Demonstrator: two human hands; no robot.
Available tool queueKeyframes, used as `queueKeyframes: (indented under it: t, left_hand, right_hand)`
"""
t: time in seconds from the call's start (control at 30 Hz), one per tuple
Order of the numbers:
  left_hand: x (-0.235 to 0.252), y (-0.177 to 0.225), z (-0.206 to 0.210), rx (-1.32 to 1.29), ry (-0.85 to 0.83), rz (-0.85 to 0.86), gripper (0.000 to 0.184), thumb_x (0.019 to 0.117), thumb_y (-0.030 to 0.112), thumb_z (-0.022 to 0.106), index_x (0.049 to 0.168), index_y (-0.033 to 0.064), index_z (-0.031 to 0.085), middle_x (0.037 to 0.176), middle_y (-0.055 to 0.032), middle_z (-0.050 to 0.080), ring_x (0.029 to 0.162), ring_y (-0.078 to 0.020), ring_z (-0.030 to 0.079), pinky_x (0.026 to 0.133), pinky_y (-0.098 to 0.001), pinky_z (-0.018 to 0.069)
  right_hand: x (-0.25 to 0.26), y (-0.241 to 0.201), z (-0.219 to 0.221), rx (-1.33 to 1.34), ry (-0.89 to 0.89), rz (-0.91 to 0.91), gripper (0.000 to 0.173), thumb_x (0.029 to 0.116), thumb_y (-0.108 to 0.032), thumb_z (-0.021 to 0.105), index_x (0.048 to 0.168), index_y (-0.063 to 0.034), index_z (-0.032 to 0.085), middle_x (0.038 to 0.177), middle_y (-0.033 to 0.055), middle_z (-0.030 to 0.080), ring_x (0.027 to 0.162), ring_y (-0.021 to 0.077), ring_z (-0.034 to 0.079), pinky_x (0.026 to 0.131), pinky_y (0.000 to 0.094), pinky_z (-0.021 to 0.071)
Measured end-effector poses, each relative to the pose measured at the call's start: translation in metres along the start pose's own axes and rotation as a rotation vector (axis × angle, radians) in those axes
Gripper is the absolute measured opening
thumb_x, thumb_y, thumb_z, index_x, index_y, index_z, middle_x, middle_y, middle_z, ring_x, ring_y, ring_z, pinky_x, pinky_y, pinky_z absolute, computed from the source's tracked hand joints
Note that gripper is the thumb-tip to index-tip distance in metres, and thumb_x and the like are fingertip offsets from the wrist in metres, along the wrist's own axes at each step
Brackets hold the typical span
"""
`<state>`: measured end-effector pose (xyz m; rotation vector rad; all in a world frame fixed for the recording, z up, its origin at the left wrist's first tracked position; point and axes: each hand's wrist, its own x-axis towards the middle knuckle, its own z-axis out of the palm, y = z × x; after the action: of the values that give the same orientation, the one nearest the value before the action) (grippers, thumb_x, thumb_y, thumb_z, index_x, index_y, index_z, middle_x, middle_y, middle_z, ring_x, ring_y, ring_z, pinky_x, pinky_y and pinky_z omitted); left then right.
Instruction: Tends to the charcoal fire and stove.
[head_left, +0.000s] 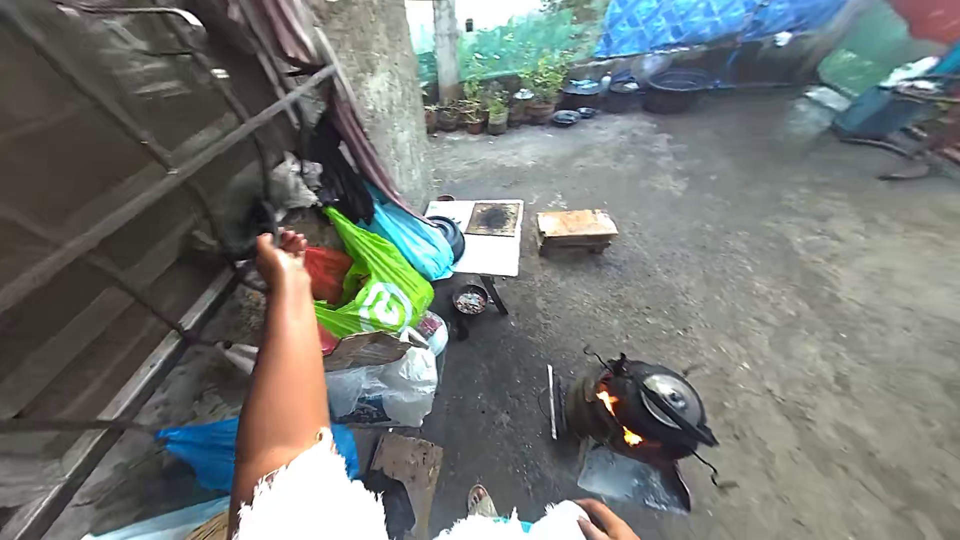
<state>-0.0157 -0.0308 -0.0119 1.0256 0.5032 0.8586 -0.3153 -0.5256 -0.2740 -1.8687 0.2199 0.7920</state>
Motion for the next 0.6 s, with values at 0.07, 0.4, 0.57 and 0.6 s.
queueKeyframes:
  t: [0.07,0.4,0.57,0.6]
  left_hand:
    - [-0.013,0.000,-0.016,0.018,-0.060,0.021,0.026,0.1086,0.023,0.032,0.112,0.0075,0.052,0.080,-0.0002,0.060,0.064,-0.0099,0.062,0.065,-0.0270,0.0573]
    - [-0.178,-0.029,-0.067,0.810,-0.270,0.136,0.053,0.0986,0.021,0.061,0.142,-0.0077,0.046,0.131,-0.0197,0.060,0.112,-0.0172,0.063,0.098,-0.0343,0.0531]
    - [-0.334,-0.112,-0.071,0.751,-0.379,-0.253,0.040,0.1050,0.020,0.052,0.133,-0.0080,0.051,0.120,-0.0189,0.061,0.103,-0.0204,0.063,0.089,-0.0399,0.0552]
    - [-0.365,-0.130,-0.070,0.725,-0.393,-0.338,0.038,0.1057,0.020,0.051,0.132,-0.0080,0.052,0.118,-0.0184,0.062,0.101,-0.0205,0.063,0.088,-0.0402,0.0552]
  right_hand:
    - [-0.002,0.012,-0.004,-0.007,0.012,0.009,0.041,0.1026,-0.026,0.064,0.131,0.0035,0.063,0.120,0.0232,0.070,0.112,0.0311,0.068,0.105,0.0477,0.0501]
    - [-0.027,0.061,-0.061,-0.042,-0.038,0.012,0.045,0.1032,-0.034,0.064,0.132,0.0009,0.062,0.119,0.0223,0.069,0.110,0.0307,0.068,0.103,0.0470,0.0500]
    - [-0.061,0.108,-0.116,-0.007,-0.031,-0.012,0.045,0.1037,-0.030,0.063,0.134,0.0036,0.060,0.121,0.0243,0.067,0.110,0.0313,0.067,0.103,0.0452,0.0498]
    - [-0.072,0.116,-0.130,0.012,-0.028,-0.002,0.044,0.1041,-0.028,0.063,0.134,0.0043,0.059,0.121,0.0246,0.067,0.111,0.0311,0.067,0.103,0.0446,0.0498]
